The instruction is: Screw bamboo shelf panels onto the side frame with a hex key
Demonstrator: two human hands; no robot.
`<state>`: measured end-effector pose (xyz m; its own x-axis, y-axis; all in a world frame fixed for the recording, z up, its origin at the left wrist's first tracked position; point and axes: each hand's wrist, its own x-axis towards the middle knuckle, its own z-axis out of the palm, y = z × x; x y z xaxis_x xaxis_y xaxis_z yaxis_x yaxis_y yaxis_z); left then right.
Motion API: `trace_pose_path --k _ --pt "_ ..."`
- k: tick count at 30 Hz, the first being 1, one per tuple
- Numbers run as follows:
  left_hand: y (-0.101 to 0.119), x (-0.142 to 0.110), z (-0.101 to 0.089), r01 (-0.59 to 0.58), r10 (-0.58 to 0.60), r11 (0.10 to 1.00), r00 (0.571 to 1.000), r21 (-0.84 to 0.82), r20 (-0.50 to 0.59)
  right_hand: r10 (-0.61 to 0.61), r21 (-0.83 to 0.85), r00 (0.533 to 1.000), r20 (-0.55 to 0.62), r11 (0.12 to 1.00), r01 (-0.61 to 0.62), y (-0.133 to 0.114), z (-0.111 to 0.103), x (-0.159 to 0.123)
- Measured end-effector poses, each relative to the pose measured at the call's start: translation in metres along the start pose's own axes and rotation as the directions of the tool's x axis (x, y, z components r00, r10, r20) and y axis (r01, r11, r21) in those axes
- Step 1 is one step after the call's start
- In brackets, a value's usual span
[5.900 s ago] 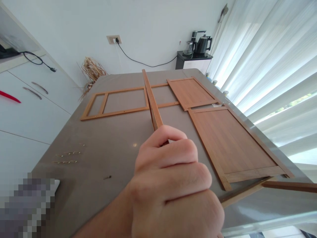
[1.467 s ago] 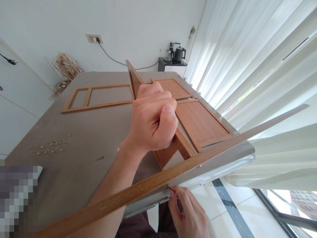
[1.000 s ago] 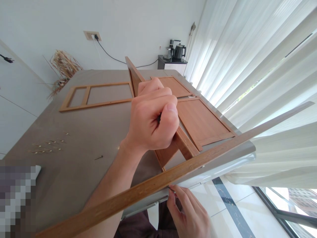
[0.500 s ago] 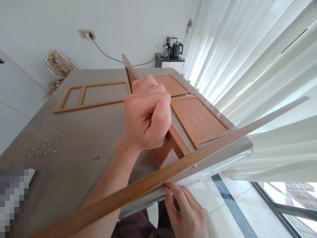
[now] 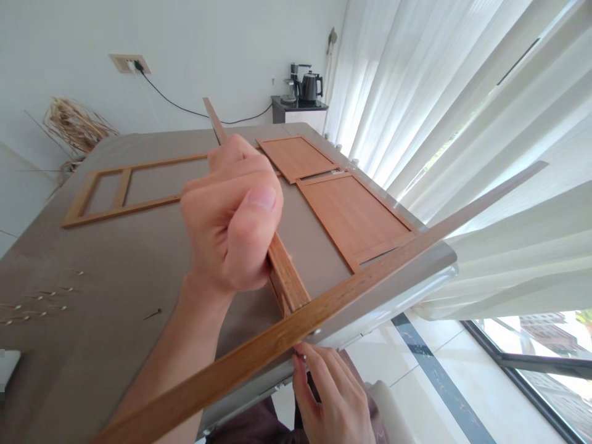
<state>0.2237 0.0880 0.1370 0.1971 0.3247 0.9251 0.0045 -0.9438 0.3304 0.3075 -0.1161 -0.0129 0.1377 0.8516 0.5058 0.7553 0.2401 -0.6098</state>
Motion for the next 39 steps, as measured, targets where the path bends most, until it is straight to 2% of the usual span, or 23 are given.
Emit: trace_pose_path --k 5,10,12,13,15,17,20,23,29,34,39 --pt "0.000 0.002 -0.005 0.061 -0.060 0.997 0.998 0.048 -0.031 0.028 0.062 0.999 0.029 0.998 -0.029 0.002 0.000 -0.005" --pt "-0.001 0.008 -0.017 0.083 -0.095 0.993 0.986 0.089 0.140 0.066 0.145 0.998 -0.010 0.987 -0.064 0.003 0.003 -0.004" --pt "0.000 0.007 -0.016 0.084 -0.097 0.991 0.987 0.103 0.127 0.100 0.184 0.995 0.012 0.978 -0.100 0.003 0.000 -0.002" --pt "0.001 0.007 -0.014 0.088 -0.098 0.990 0.991 0.111 0.087 0.143 0.203 0.989 0.034 0.968 -0.147 0.004 -0.001 -0.001" --pt "0.003 0.004 -0.008 0.097 -0.097 0.988 0.995 0.117 -0.001 0.274 0.228 0.958 0.089 0.930 -0.287 0.004 -0.005 0.002" --pt "0.004 0.002 -0.003 0.094 -0.087 0.989 0.994 0.111 -0.059 0.413 0.234 0.898 0.151 0.868 -0.439 0.002 -0.008 0.004" --pt "0.005 0.002 -0.001 0.071 -0.066 0.993 0.997 0.100 -0.051 0.556 0.250 0.810 0.185 0.771 -0.586 -0.001 -0.009 0.005" --pt "0.006 0.004 -0.002 0.076 -0.074 0.991 0.997 0.111 -0.028 0.606 0.274 0.767 0.211 0.716 -0.642 -0.003 -0.008 0.005" --pt "0.006 0.003 -0.002 0.063 -0.062 0.992 0.998 0.111 -0.015 0.551 0.300 0.797 0.245 0.739 -0.603 -0.001 -0.008 0.005" --pt "0.002 -0.001 -0.002 0.062 -0.056 0.990 0.997 0.125 -0.049 0.508 0.240 0.847 0.157 0.812 -0.532 -0.005 -0.006 0.004" --pt "0.004 0.002 -0.003 0.070 -0.071 0.991 0.997 0.116 0.005 0.552 0.205 0.822 0.141 0.796 -0.570 -0.012 -0.007 0.006"
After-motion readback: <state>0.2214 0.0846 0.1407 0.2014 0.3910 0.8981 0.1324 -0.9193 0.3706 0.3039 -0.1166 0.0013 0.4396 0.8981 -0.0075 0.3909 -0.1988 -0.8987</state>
